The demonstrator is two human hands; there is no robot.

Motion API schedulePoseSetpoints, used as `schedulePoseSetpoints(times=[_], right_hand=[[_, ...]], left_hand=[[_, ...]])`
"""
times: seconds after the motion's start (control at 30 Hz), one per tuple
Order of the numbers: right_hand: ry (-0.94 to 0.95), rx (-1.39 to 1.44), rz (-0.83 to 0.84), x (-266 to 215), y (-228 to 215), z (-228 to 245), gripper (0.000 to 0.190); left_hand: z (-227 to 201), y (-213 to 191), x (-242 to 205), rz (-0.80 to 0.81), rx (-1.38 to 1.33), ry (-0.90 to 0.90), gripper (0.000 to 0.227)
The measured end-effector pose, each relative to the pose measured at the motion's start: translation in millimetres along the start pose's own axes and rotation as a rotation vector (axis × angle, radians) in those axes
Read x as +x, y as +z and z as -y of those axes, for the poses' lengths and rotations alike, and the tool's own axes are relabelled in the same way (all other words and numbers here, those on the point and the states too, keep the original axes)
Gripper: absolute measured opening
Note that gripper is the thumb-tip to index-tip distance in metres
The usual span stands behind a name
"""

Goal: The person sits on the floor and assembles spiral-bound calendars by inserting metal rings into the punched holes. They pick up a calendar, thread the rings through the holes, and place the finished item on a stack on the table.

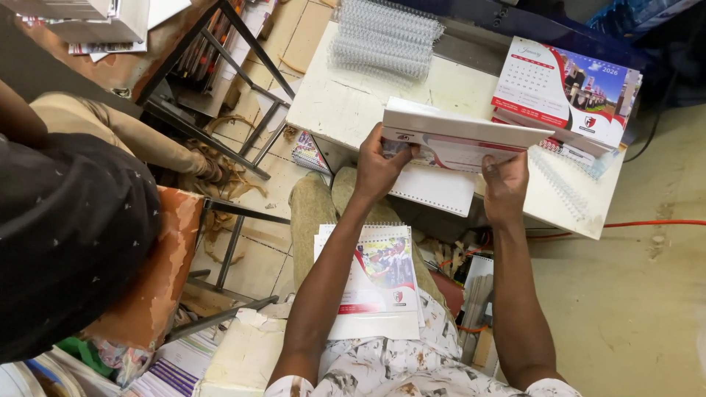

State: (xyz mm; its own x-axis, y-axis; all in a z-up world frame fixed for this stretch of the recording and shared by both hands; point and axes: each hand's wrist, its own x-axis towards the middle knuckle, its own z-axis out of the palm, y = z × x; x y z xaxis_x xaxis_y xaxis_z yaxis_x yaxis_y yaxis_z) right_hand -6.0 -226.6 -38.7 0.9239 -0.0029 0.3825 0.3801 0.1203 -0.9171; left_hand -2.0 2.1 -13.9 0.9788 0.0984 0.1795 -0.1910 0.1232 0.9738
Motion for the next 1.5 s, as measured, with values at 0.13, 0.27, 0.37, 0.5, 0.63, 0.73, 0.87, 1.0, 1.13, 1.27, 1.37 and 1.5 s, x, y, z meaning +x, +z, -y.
schedulePoseSetpoints(times=[0.13, 0.27, 0.37, 0.5, 0.63, 0.73, 0.87, 1.0, 1.13, 1.27, 1.37, 1.5], right_hand=[[-0.020, -0.029, -0.029, -0.6, 5.8, 12.9, 0.045], [0.005, -0.010, -0.017, -7.6, -4.7, -12.3, 0.046], [0.104, -0.100, 0.039, -3.7, -7.0, -2.3, 0.045], [0.193, -0.164, 0.089, 11.1, -8.2, 42.3, 0.036], [0.214, 0.035, 0.117, 24.1, -12.0, 68.7, 0.064], [0.315, 0.097, 0.112, 26.1, -1.8, 94.3, 0.071], [0.277, 0.140, 0.128, 24.0, 0.5, 95.6, 0.069], [0.251, 0.023, 0.056, 19.8, 8.6, 99.9, 0.060], [0.155, -0.036, 0.064, 18.9, 17.8, 104.1, 0.074], [0.185, 0.036, 0.086, 11.1, 8.8, 83.2, 0.077], [0.281, 0.075, 0.083, 1.2, 6.1, 70.3, 0.079], [0.357, 0.094, 0.030, -8.7, 2.0, 56.7, 0.076]], left_hand=[[-5.6, -0.7, -3.7, -0.029, -0.027, -0.047, 0.036], [2.6, -1.8, -5.2, -0.012, -0.016, -0.065, 0.035], [4.8, -7.6, -0.4, -0.013, 0.065, -0.091, 0.039], [-12.8, -14.0, 3.6, 0.100, 0.107, -0.086, 0.047], [-52.4, -5.7, 8.4, 0.166, 0.099, -0.263, 0.074], [-65.6, -1.7, 5.4, 0.154, 0.087, -0.267, 0.080], [-78.5, 8.4, -4.0, 0.113, 0.044, -0.251, 0.084], [-104.3, 19.8, -11.3, -0.033, 0.137, -0.344, 0.050], [-116.8, 23.3, -15.5, -0.074, 0.258, -0.340, 0.042], [-112.6, 12.0, -20.3, -0.036, 0.248, -0.349, 0.040], [-111.1, -6.7, -30.7, 0.132, 0.211, -0.326, 0.070], [-90.8, -29.7, -59.0, 0.343, 0.168, -0.618, 0.062]])
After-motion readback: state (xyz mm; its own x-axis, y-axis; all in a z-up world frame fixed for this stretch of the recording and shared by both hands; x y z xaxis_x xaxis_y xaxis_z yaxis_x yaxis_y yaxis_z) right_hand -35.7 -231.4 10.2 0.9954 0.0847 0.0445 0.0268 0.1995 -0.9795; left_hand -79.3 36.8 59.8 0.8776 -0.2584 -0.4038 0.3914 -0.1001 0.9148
